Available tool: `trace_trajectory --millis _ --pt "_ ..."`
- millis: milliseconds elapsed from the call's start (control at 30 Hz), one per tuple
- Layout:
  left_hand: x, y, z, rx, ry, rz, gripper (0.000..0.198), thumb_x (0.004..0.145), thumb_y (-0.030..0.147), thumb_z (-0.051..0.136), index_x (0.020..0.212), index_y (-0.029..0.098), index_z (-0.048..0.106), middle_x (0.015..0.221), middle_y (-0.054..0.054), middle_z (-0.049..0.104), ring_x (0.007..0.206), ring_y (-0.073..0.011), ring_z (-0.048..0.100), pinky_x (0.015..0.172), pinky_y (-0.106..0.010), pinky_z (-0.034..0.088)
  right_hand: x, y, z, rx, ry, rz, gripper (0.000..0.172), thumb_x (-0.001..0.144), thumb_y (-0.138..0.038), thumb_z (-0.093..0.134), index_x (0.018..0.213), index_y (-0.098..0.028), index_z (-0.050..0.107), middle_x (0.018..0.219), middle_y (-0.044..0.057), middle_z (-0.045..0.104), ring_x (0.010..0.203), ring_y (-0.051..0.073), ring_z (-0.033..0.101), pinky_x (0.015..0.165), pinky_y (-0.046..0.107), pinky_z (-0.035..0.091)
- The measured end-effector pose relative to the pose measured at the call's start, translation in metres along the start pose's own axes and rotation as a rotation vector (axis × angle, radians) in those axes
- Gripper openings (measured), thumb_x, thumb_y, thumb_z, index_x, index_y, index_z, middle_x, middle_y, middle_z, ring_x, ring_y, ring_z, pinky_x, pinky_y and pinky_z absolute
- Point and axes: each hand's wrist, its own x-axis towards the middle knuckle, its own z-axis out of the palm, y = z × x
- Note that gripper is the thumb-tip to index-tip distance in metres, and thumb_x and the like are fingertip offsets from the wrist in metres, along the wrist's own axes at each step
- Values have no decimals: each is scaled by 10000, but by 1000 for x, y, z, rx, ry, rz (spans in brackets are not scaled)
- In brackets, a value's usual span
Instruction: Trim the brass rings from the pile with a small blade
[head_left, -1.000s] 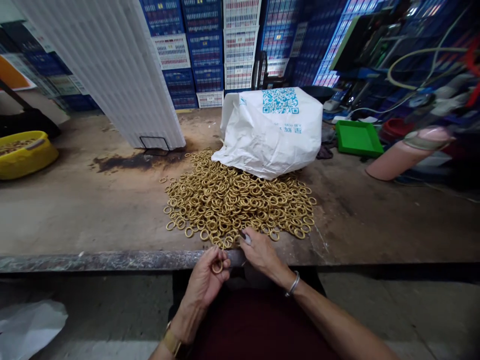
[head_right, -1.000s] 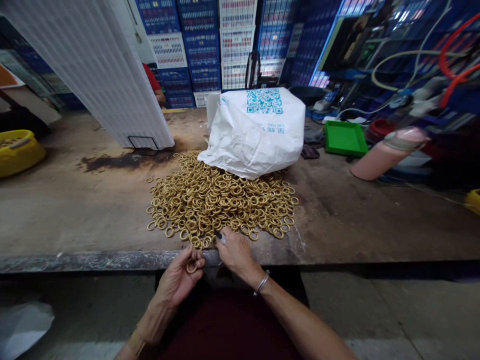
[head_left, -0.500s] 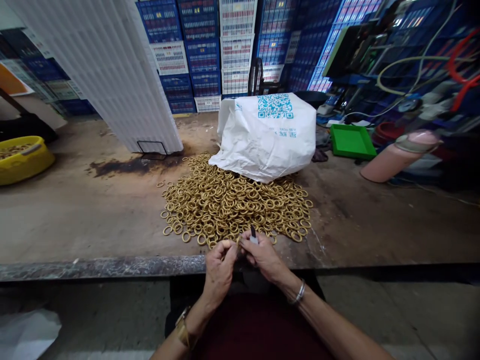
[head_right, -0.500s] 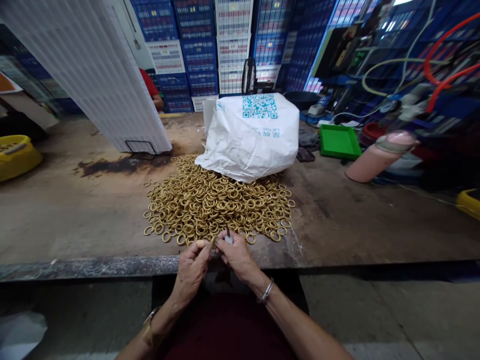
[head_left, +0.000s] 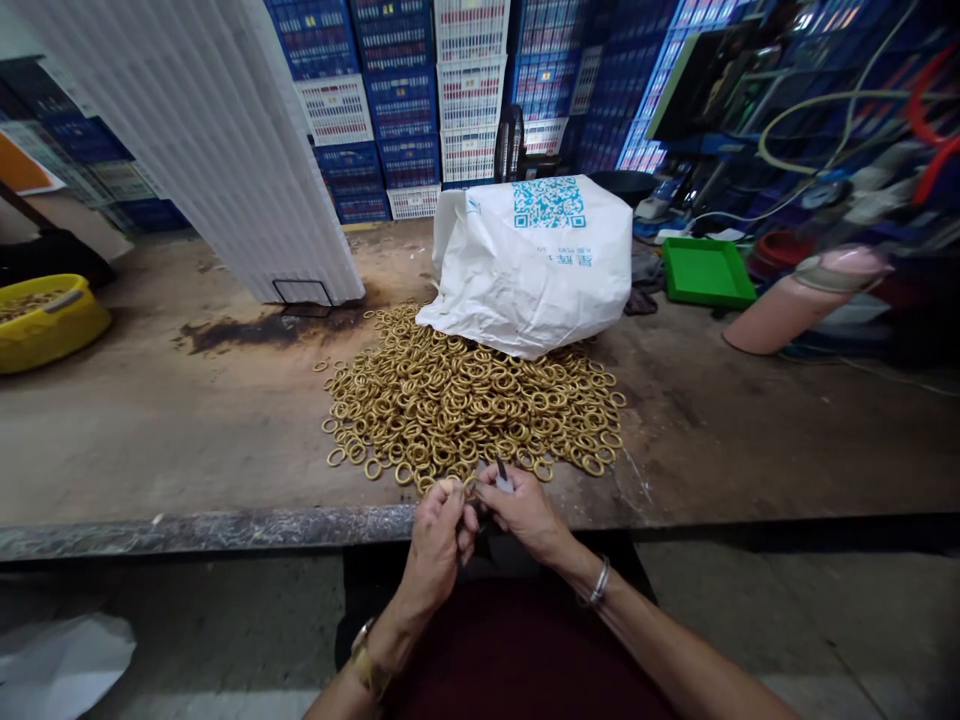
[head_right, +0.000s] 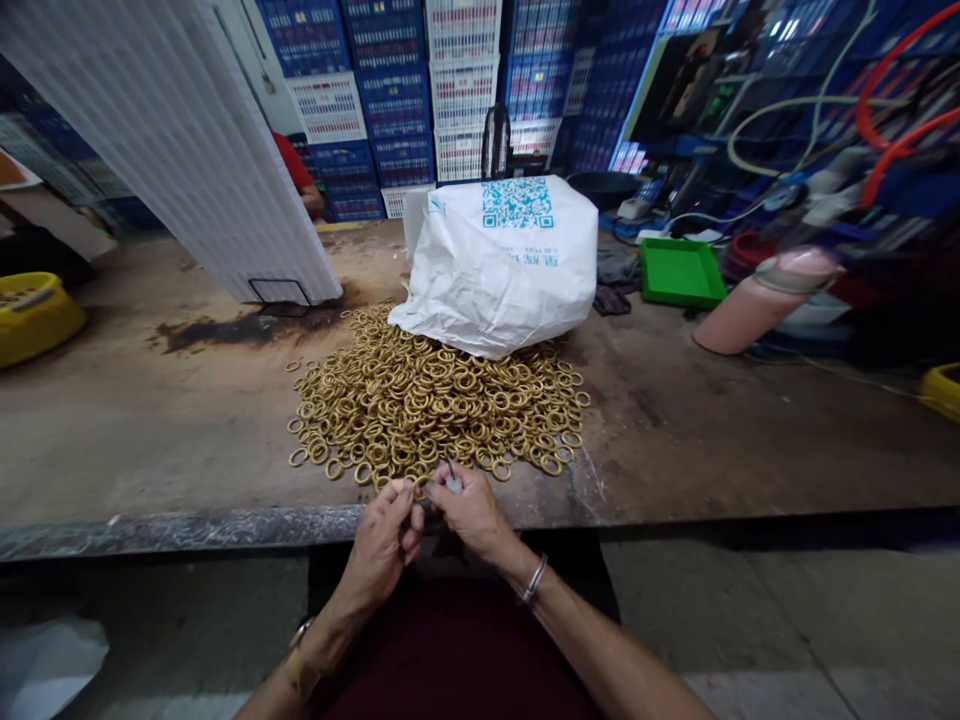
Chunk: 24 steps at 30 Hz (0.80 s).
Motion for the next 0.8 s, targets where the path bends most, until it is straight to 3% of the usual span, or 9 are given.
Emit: trace_trajectory --millis 100,233,433,533,600,800 --pt "-1 1 -2 205 36 114 327 773 497 480 704 179 448 493 66 444 349 -38 283 351 -165 223 0 -7 -2 -75 1 -37 213 740 -387 510 735 -174 526 501 -59 467 412 55 350 394 169 290" --pt "-2 1 -5 347 16 265 265 773 424 521 690 173 500 569 26 512 442 -61 389 431 -180 300 0 -15 -1 -149 -27 -95 194 703 -343 519 613 -172 512 486 -61 424 462 61 355 444 174 312" --pt "-5 5 -6 303 -91 94 277 793 444 472 793 170 514 617 23 538 362 -41 322 351 -178 246 2 -14 2 -76 -27 -3 212 714 -363 496 611 -179 484 443 -68 415 402 60 331 395 181 276" --pt "-7 2 -6 243 -135 57 284 785 447 488 776 165 526 516 53 454 368 -44 315 365 -170 259 1 -14 2 -62 -23 -8 213 717 -363 503 612 -178 483 452 -61 439 401 63 355 394 183 277" --pt "-8 0 -6 184 -127 31 279 778 444 501 750 167 522 477 68 401 372 -44 290 370 -166 251 0 -14 2 -62 -26 -14 214 720 -362 504 613 -177 488 468 -56 459 402 62 360 397 184 282" --pt "-6 -3 -7 128 -76 12 290 754 458 530 765 169 510 592 45 478 386 -31 282 359 -160 228 2 -11 -1 -162 13 -46 203 744 -337 467 634 -172 507 504 -44 476 429 69 363 431 188 296"
